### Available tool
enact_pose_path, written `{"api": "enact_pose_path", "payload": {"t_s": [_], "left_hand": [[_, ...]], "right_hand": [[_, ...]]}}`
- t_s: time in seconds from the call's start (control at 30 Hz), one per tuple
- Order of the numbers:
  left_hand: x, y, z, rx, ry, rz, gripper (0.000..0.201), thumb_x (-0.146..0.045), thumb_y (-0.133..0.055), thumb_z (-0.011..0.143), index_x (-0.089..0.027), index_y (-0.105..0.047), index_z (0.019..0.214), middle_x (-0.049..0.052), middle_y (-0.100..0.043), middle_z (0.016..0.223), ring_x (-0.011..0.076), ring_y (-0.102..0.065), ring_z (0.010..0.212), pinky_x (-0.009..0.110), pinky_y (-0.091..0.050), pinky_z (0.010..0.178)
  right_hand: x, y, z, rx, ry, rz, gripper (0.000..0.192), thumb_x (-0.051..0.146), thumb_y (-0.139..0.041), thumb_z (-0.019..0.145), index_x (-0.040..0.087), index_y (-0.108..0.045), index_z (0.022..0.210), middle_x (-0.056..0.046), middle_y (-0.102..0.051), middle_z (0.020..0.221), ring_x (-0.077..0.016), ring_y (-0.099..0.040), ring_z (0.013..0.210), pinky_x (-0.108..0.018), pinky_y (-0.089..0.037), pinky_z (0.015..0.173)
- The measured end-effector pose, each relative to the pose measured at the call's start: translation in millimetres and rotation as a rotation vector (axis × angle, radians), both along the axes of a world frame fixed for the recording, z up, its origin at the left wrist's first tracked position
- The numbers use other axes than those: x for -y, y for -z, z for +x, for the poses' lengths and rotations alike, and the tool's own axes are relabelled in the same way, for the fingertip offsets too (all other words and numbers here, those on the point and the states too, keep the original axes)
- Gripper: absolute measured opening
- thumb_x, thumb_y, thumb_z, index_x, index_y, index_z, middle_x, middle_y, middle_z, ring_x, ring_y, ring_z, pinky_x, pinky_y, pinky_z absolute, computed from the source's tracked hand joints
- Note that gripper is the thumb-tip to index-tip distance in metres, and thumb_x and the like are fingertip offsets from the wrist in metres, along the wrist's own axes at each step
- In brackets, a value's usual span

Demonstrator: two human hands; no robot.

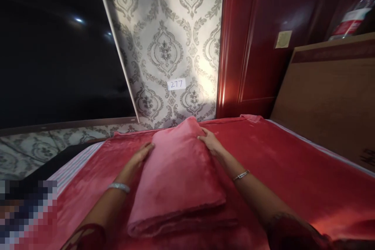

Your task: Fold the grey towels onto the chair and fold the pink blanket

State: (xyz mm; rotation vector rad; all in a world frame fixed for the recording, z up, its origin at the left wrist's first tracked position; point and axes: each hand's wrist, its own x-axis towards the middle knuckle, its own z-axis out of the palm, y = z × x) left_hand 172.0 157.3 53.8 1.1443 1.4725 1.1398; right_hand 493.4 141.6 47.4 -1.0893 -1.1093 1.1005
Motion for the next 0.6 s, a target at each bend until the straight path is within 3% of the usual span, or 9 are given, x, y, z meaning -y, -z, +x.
{"api": "enact_pose_path", "payload": {"t_s": [0.1,0.23,0.4,0.5,0.6], "left_hand": [[-8,9.2,9,0.022,0.022,0.017,0.064,-0.032,-0.093,0.062,-0.012,-0.068,0.117,0.018,-0.074,0.115,0.0319,-0.069,0.111,0.037,-0.057,0.09],[-11,20.6,16,0.068,0.069,0.034,0.052,-0.029,-0.093,0.064,-0.011,-0.072,0.108,0.016,-0.077,0.103,0.0339,-0.07,0.109,0.039,-0.057,0.093],[-8,27.7,8,0.142,0.088,-0.013,0.056,-0.032,-0.089,0.072,-0.01,-0.069,0.119,0.016,-0.078,0.103,0.0319,-0.073,0.104,0.04,-0.06,0.089],[-7,32.2,4,0.195,0.085,-0.017,0.069,-0.035,-0.091,0.069,-0.013,-0.064,0.129,0.017,-0.075,0.114,0.0325,-0.07,0.11,0.042,-0.059,0.093],[-8,40.0,4,0.182,0.103,0.03,0.068,-0.038,-0.09,0.07,-0.015,-0.065,0.129,0.017,-0.072,0.123,0.0315,-0.069,0.115,0.041,-0.058,0.096]], "right_hand": [[9,20.4,15,0.025,0.099,-0.138,0.06,0.018,-0.068,0.068,0.018,-0.064,0.128,-0.006,-0.076,0.11,-0.0261,-0.071,0.1,-0.045,-0.056,0.096],[25,45.1,26,0.009,0.071,-0.225,0.05,0.028,-0.07,0.075,0.017,-0.065,0.124,-0.009,-0.077,0.097,-0.0278,-0.073,0.09,-0.048,-0.059,0.089],[61,47.6,27,-0.054,-0.079,-0.193,0.072,0.046,-0.072,0.079,0.019,-0.051,0.143,-0.013,-0.07,0.128,-0.0277,-0.07,0.109,-0.045,-0.056,0.099],[89,44.1,25,0.01,-0.184,-0.14,0.105,0.047,-0.081,0.068,0.021,-0.032,0.158,-0.014,-0.051,0.153,-0.0291,-0.059,0.13,-0.044,-0.05,0.109],[110,44.7,26,0.159,-0.133,-0.102,0.115,0.047,-0.079,0.068,0.021,-0.02,0.163,-0.013,-0.032,0.166,-0.0293,-0.043,0.145,-0.045,-0.039,0.119]]}}
